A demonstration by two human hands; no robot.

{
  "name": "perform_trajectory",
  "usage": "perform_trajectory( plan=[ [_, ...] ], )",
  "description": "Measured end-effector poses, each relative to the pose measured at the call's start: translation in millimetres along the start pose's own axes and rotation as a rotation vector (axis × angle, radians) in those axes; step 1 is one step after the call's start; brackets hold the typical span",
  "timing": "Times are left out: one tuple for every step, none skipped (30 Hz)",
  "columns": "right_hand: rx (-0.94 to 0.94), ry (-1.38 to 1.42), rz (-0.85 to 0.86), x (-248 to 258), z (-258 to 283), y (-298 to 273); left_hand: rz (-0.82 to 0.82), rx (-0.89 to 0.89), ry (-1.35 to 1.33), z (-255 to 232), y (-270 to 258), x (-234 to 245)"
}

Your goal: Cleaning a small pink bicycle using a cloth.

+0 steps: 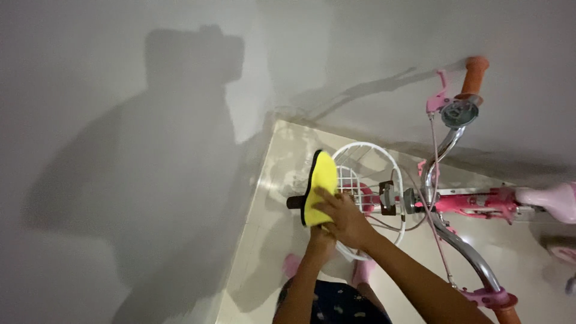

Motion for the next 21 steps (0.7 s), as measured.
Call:
perform_trajectory(
  plan=[
    [-0.016, 0.117, 0.030, 12, 1, 1, 0.043, -0.120, 0.289, 15, 8, -1],
    [-0.027, 0.240, 0.059, 21, 6, 3, 0.081, -0.242, 0.581, 32, 13, 0],
    [-0.035, 0.244, 0.061, 26, 0, 25, 0.086, -0.234, 0.583, 12, 1, -8],
    [-0.179, 0.149, 0.107, 28, -19, 45, 0.085, -0.025, 0.647, 9, -8, -11],
    [-0.323, 0.054, 0.154, 31, -39, 63, 0.082, 0.186, 0.708, 5, -20, -12],
    [-0.330, 0.056, 0.151, 33, -57, 76, 0.089, 0.188, 0.714, 0, -19, -16],
    [-0.467, 0.079, 0.012, 46, -86, 86, 0.115, 0.081, 0.698, -13, -17, -25],
    [-0.607, 0.104, -0.127, 58, -111, 90, 0.142, -0.020, 0.683, -26, -20, -32],
    [-0.619, 0.110, -0.129, 59, -127, 83, 0.151, -0.014, 0.692, -17, -16, -30],
    [-0.727, 0.065, -0.137, 62, -150, 72, 0.144, -0.012, 0.739, -8, -11, -25],
    [-0.835, 0.019, -0.145, 65, -169, 59, 0.136, -0.010, 0.785, 0, -8, -19],
    [-0.838, 0.020, -0.149, 60, -171, 58, 0.140, -0.012, 0.789, -1, -7, -19],
    [-0.888, 0.005, -0.222, 61, -175, 52, 0.129, -0.004, 0.776, -1, -6, -17],
    [-0.941, -0.014, -0.297, 62, -181, 42, 0.123, 0.003, 0.763, 1, -6, -18],
    [-0.949, -0.016, -0.304, 42, -176, 46, 0.132, -0.001, 0.766, 8, -5, -16],
    [-0.697, 0.097, -0.381, 27, -157, 64, 0.109, -0.005, 0.797, 15, -3, -12],
    [-0.441, 0.203, -0.452, 14, -136, 79, 0.085, -0.009, 0.828, 22, 0, -8],
    [-0.445, 0.201, -0.448, 12, -111, 77, 0.088, -0.005, 0.826, 27, 1, -6],
    [-0.141, 0.000, -0.348, 7, -58, 88, 0.094, 0.032, 0.829, 34, 4, -3],
    [0.164, -0.194, -0.244, -6, -3, 92, 0.097, 0.067, 0.837, 39, 7, 2],
    [0.161, -0.192, -0.244, 7, -8, 88, 0.098, 0.070, 0.839, 27, 1, -5]
  ],
)
Point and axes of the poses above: each hand's wrist, its own y-axis towards the middle knuckle, its own x-axis out of the back of the hand, z = x × y, the point moved 9 cm from there along y, towards the middle knuckle, and after that the axes turned 3 degrees about -z, right-handed, at the moved point
